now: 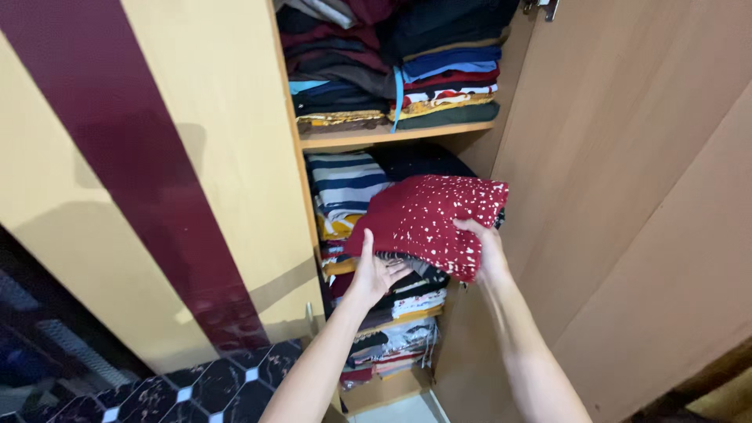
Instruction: The person repeatedly opens a wardrobe, takes out folded clothes one by one, and places them on a nearby table. The person handles various patterned and solid-colored garments, stacking them on the table throughout the episode.
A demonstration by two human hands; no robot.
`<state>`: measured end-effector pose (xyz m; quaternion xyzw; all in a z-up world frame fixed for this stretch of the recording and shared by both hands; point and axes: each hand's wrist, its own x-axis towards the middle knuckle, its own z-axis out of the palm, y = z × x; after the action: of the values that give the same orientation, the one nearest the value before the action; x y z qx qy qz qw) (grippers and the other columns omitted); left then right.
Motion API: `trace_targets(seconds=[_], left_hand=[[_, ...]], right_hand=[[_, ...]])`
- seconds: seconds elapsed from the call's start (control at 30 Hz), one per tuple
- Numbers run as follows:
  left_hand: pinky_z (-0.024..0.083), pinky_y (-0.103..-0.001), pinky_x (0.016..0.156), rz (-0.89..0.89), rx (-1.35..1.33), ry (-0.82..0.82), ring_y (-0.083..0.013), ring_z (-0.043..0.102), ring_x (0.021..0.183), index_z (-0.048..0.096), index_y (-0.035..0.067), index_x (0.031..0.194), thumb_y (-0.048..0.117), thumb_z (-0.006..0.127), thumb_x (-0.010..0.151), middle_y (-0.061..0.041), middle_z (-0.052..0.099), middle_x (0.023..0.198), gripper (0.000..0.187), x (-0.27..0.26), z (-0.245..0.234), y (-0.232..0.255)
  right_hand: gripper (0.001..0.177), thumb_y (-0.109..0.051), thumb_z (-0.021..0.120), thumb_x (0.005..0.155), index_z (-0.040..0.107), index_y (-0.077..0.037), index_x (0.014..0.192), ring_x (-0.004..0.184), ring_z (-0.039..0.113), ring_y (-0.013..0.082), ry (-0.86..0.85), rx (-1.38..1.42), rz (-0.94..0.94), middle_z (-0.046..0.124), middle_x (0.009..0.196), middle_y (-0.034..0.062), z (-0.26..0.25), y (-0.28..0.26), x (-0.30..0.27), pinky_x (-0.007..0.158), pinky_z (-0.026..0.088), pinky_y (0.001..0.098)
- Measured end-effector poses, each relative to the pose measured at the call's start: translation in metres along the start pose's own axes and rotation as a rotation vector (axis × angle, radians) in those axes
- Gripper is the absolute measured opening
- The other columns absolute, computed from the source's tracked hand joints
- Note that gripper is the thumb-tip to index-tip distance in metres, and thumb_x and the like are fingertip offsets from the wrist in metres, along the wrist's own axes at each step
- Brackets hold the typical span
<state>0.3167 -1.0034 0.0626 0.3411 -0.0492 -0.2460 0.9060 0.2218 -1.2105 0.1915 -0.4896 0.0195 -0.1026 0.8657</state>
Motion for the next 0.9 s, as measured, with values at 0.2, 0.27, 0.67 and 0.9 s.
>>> trace_targets(seconds=[0.2, 0.27, 0.67, 0.9], left_hand=[[0.049, -0.051, 0.105, 0.152, -0.157, 0.088, -0.0271, 0.063, 0.125, 0.054, 0.008, 0.141, 0.045, 0.067, 0.088, -0.008, 0.065, 0.140, 0.066, -0.057, -0.006, 0.011], [0.052, -0.050, 0.102, 0.232, -0.114, 0.101, -0.0269, 0.065, 0.121, 0.056, 0.010, 0.136, 0.032, 0.070, 0.088, -0.009, 0.066, 0.134, 0.055, -0.079, -0.012, 0.019], [0.052, -0.046, 0.098, 0.383, 0.049, 0.094, -0.0249, 0.067, 0.117, 0.057, 0.005, 0.134, 0.022, 0.072, 0.090, -0.013, 0.066, 0.132, 0.050, -0.197, -0.035, 0.060], [0.047, -0.041, 0.109, 0.566, 0.071, 0.128, -0.0211, 0.060, 0.129, 0.052, 0.006, 0.140, 0.020, 0.071, 0.089, -0.006, 0.063, 0.138, 0.056, -0.285, -0.047, 0.076]], right_hand=[[0.046, -0.013, 0.072, 0.082, 0.059, 0.000, 0.124, 0.089, 0.076, 0.0257, 0.081, -0.161, 0.056, 0.072, 0.105, 0.0162, 0.015, 0.017, -0.060, 0.072, 0.065, 0.0391], [0.046, -0.015, 0.072, 0.080, 0.061, 0.000, 0.123, 0.085, 0.076, 0.0251, 0.025, -0.085, 0.057, 0.073, 0.103, 0.0150, 0.012, 0.027, -0.076, 0.069, 0.065, 0.0398], [0.051, -0.016, 0.072, 0.079, 0.060, -0.004, 0.127, 0.091, 0.075, 0.0260, 0.026, 0.024, 0.184, 0.073, 0.109, 0.0142, 0.027, 0.095, -0.150, 0.079, 0.064, 0.0420], [0.048, -0.014, 0.067, 0.079, 0.061, 0.000, 0.125, 0.092, 0.075, 0.0291, -0.074, 0.104, 0.335, 0.074, 0.107, 0.0170, 0.048, 0.138, -0.181, 0.081, 0.064, 0.0444]])
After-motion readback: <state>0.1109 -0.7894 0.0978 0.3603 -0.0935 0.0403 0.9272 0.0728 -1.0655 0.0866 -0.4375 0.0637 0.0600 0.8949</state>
